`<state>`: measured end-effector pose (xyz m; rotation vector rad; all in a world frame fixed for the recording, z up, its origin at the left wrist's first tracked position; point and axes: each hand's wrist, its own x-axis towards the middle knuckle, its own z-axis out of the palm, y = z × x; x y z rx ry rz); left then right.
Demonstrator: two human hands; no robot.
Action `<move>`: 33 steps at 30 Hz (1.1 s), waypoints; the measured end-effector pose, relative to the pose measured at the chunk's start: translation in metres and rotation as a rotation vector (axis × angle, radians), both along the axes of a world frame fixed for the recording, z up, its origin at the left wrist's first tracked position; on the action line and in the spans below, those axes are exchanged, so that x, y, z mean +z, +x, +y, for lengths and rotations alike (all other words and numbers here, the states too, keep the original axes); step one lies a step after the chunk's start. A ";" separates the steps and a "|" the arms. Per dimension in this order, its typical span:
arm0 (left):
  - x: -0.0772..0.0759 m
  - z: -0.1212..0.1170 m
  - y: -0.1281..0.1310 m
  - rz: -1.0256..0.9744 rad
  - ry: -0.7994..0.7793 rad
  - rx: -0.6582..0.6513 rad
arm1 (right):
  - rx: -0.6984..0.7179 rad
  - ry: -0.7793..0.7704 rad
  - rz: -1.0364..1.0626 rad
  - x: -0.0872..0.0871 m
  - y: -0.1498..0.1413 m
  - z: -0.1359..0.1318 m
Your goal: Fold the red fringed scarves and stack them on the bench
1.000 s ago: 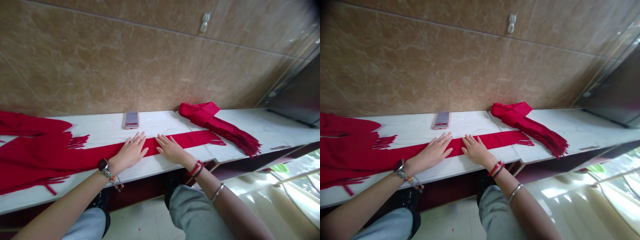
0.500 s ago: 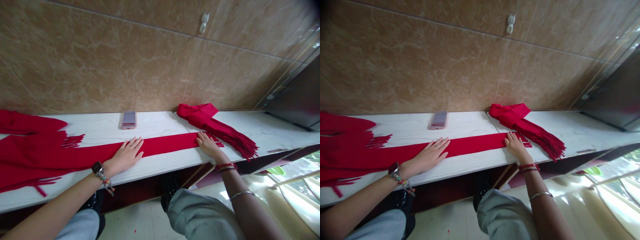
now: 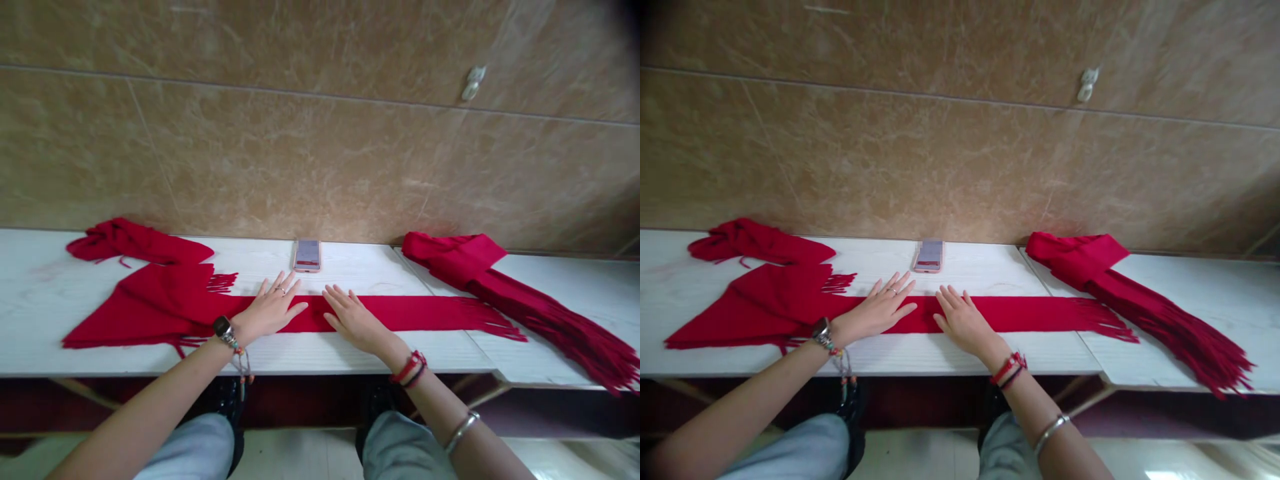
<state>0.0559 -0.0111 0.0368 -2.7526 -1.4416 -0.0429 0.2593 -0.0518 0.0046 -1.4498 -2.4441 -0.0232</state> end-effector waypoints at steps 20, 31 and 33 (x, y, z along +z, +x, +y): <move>-0.020 0.008 -0.086 -0.053 0.135 0.071 | 0.173 0.030 -0.089 -0.002 -0.064 0.017; 0.004 0.002 -0.091 -0.060 -0.089 -0.316 | 0.329 -0.063 -0.069 -0.001 -0.076 0.012; 0.007 0.002 -0.092 -0.064 -0.112 -0.329 | 0.345 -0.060 -0.081 0.001 -0.075 0.011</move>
